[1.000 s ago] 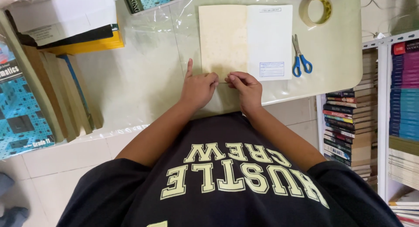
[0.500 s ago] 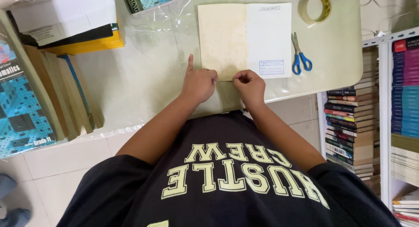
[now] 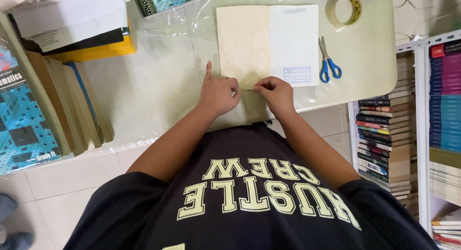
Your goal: Covering a textbook with a plastic sheet using scissors and tape for protection.
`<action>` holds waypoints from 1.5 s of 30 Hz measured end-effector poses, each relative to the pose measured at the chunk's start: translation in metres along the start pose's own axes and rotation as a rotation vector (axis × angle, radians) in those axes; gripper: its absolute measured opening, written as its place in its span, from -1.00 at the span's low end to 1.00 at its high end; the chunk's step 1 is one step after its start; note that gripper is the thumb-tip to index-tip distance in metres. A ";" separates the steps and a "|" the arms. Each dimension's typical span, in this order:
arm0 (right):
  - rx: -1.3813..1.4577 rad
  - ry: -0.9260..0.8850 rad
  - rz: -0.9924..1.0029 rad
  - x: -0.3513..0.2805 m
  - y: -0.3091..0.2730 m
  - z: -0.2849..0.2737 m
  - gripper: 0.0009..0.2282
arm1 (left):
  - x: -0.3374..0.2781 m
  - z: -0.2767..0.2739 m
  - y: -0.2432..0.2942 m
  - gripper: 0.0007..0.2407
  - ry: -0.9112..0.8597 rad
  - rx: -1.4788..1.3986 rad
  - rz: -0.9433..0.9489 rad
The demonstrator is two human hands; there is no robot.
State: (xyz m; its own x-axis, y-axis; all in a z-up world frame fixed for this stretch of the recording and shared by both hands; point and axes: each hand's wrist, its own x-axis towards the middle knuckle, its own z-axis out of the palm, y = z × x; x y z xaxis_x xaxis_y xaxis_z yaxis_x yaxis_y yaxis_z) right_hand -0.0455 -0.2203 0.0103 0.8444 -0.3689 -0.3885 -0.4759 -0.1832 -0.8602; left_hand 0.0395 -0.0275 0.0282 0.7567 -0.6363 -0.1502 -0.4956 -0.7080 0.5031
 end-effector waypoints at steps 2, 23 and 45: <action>-0.067 0.021 -0.012 -0.002 -0.009 0.000 -0.89 | 0.002 0.000 0.000 -0.89 -0.010 0.007 -0.002; -0.449 0.038 -0.013 0.022 -0.009 0.009 -0.85 | 0.053 0.020 -0.005 -0.83 -0.284 0.296 -0.073; -0.535 0.097 -0.065 0.024 -0.001 0.014 -0.85 | 0.071 0.012 0.018 -0.86 -0.350 0.291 -0.324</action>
State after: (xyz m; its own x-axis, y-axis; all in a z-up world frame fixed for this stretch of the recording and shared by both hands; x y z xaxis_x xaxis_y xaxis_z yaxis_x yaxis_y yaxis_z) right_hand -0.0214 -0.2161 -0.0027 0.8616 -0.4189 -0.2866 -0.5038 -0.6372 -0.5832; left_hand 0.0792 -0.0898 0.0163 0.7275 -0.4007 -0.5569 -0.3962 -0.9081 0.1359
